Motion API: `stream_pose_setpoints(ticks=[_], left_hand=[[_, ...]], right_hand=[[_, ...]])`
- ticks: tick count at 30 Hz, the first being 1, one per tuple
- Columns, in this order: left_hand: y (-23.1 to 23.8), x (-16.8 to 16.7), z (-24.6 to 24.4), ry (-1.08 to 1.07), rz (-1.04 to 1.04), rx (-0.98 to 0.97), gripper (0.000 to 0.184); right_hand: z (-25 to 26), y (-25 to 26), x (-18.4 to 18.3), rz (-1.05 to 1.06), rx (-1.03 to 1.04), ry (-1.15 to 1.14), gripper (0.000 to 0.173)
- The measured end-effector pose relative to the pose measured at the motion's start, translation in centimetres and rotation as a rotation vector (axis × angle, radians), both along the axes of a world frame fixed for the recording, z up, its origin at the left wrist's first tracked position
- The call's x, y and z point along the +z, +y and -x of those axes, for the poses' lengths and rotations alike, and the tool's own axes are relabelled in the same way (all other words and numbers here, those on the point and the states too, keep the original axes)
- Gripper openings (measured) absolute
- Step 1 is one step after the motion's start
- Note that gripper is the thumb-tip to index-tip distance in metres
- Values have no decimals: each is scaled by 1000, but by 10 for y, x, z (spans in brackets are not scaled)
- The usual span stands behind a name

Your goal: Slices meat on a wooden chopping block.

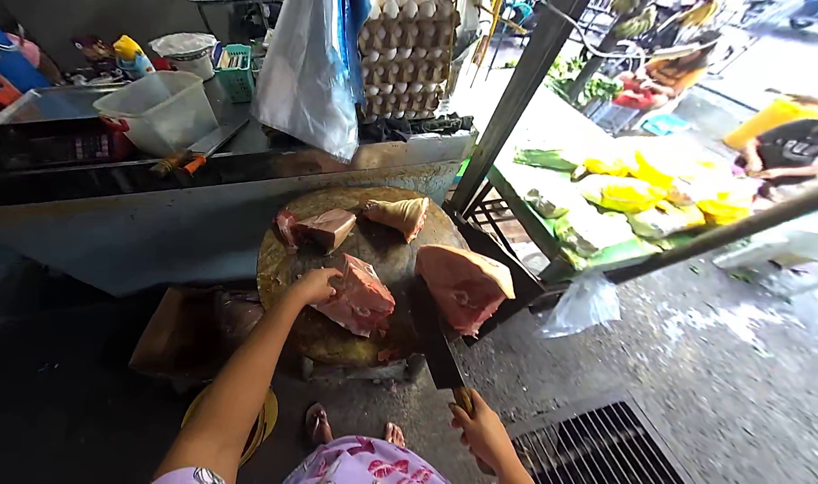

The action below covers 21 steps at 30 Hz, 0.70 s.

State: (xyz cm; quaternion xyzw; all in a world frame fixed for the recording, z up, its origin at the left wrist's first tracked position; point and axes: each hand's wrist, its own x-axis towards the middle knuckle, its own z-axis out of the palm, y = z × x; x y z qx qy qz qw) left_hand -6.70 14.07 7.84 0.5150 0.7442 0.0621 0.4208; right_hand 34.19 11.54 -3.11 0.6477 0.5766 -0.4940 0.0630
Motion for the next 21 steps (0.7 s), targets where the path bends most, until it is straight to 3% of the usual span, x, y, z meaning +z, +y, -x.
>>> stream_pose_setpoints(ticks=[7, 10, 12, 15, 18, 21], left_hand=[[-14, -35, 45, -140, -13, 284, 54], [-16, -42, 38, -136, 4, 385, 62], [-10, -33, 26, -117, -113, 394, 67], [8, -14, 4, -108, -374, 125, 58], [16, -11, -18, -43, -435, -258, 47], [-3, -32, -24, 34, -535, -303, 38]], right_hand=[[7, -5, 3, 8, -29, -24, 40], [8, -4, 4, 16, -31, -46, 41], [10, -6, 6, 13, -29, -62, 42], [14, -7, 7, -3, -30, -70, 41], [16, -9, 9, -5, -34, -90, 40], [16, -13, 6, -35, -44, -80, 38]])
